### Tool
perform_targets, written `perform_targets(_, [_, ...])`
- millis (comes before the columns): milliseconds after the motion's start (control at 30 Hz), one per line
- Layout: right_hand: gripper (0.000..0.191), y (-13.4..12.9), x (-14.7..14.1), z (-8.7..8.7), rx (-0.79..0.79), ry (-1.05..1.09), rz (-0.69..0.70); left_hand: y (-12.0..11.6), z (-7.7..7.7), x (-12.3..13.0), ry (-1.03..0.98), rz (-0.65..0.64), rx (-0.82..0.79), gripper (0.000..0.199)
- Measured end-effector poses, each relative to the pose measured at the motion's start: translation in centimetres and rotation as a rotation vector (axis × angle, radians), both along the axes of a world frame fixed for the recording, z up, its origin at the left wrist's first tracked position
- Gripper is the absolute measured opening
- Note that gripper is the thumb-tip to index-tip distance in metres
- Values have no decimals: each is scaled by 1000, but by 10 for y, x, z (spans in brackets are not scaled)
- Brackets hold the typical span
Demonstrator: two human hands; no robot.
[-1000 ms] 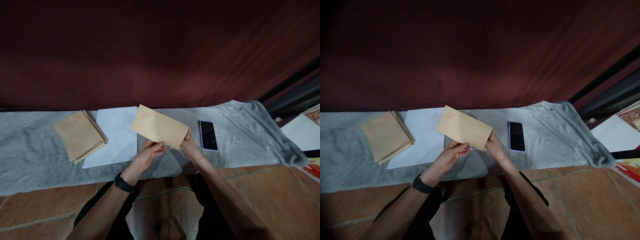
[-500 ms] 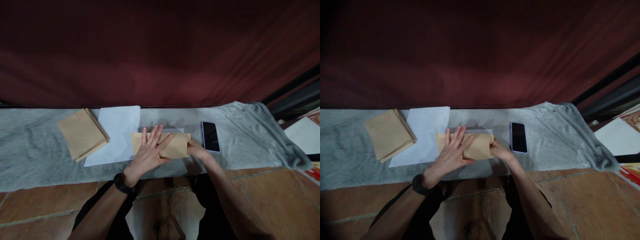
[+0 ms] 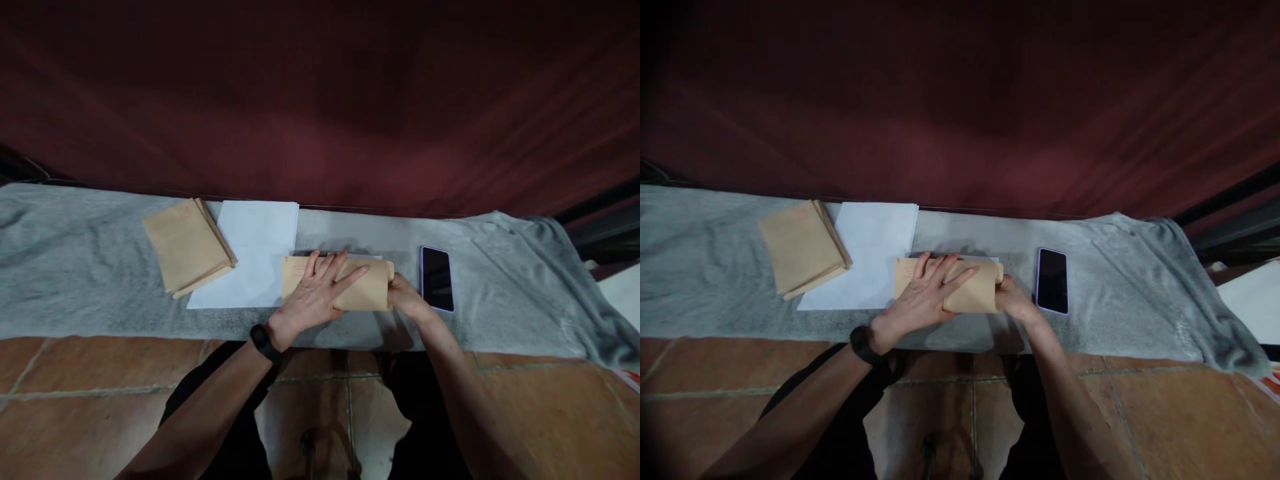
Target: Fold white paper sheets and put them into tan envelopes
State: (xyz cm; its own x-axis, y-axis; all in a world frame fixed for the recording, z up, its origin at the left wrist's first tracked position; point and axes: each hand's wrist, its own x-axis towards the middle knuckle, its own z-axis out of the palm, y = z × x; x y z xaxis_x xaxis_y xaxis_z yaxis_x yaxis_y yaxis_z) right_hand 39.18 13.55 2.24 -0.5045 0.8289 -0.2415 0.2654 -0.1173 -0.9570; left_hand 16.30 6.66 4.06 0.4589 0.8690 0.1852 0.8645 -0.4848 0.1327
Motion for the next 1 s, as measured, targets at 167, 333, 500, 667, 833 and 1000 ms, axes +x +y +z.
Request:
perform_targets(167, [33,1,-2,1,-38,-23,-73,2,-1,1,9,-11,27,112])
perform_targets(333, [41,5,-4,-1,-68,13,-170,3,-3,0,13,-6,24,111])
perform_targets(500, [45,5,-4,-4,-65,47,-171,5,-9,-4,-44,21,-15,108])
perform_targets(667, [43,3,-1,-15,23,38,-179,7,-12,-8,-103,33,-44,107])
perform_targets(833, [37,4,7,-18,392,-174,-405,11,-14,-9,-125,59,-54,111])
perform_targets(1000, [24,1,14,-1,419,-37,-457,13,-19,-9,-158,72,-54,114])
